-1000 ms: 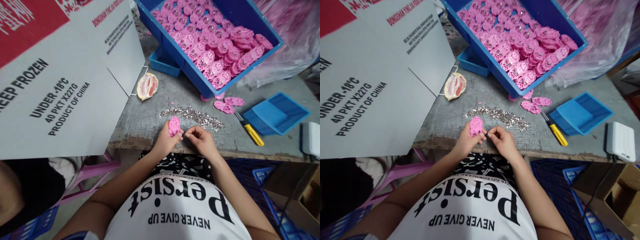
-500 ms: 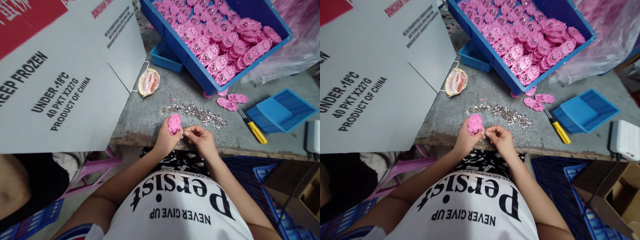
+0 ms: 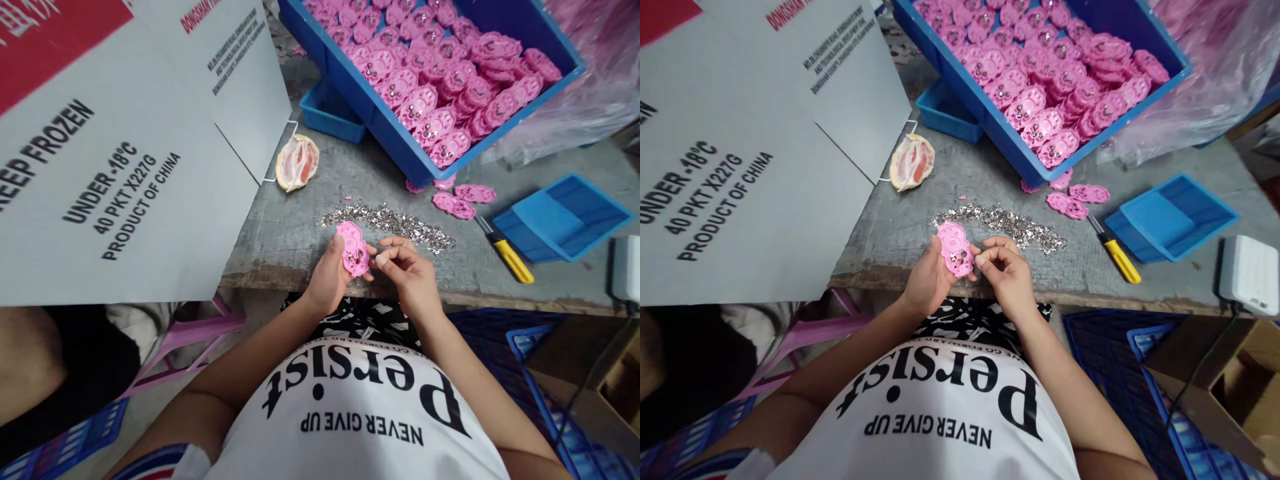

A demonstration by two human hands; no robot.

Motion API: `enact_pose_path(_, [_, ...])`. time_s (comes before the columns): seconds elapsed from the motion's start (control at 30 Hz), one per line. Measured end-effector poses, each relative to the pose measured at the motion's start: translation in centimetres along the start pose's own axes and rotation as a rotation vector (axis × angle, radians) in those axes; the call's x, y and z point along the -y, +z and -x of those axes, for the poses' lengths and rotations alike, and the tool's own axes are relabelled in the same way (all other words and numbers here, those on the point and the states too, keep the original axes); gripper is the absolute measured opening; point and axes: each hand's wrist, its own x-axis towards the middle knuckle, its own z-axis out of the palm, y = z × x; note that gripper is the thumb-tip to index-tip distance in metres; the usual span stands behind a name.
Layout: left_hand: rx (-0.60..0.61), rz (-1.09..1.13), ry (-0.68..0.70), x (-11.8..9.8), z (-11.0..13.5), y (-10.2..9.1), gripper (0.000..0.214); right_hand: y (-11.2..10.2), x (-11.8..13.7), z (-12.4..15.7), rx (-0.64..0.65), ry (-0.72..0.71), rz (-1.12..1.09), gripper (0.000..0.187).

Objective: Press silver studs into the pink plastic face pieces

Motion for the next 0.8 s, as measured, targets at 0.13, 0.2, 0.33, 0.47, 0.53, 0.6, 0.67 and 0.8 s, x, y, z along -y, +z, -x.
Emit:
enact_pose_path(0.13, [0.016, 0.107, -0.044, -0.4, 0.2, 0.4, 0.063, 0.2, 0.3, 0.0, 0.022, -0.048, 0.101, 0.018])
enact_pose_path(0.2, [0.023, 0.138, -0.042, -0.3, 0.3, 0.6, 0.064, 0.5, 0.0, 0.0, 0.02, -0.04, 0.082, 0.018])
enact_pose_path(0.33, [0.038, 0.2, -0.04, 0.1, 0.5, 0.8, 0.064, 1.1, -0.8, 0.1, -0.026, -0.038, 0.005, 0.013])
enact_pose_path(0.47, [0.073, 0.289, -0.049, 0.6, 0.5, 0.8, 0.066, 1.3, -1.1, 0.1, -0.044, -0.045, -0.033, 0.012])
enact_pose_path(0.53, [0.095, 0.298, -0.04, 0.7, 0.5, 0.8, 0.067, 1.3, -1.0, 0.1, -0.052, -0.045, -0.033, 0.012])
enact_pose_path(0.6, [0.113, 0.288, -0.02, 0.7, 0.6, 1.0, 0.067, 1.3, -0.8, 0.1, -0.058, -0.042, -0.03, 0.013])
enact_pose_path(0.67, [0.123, 0.285, -0.002, 0.7, 0.6, 1.2, 0.067, 1.3, -0.8, 0.1, -0.058, -0.041, -0.042, 0.014])
enact_pose_path(0.8, [0.112, 0.296, 0.009, 0.7, 0.6, 1.6, 0.066, 1.4, -1.0, 0.1, -0.074, -0.044, -0.076, 0.015])
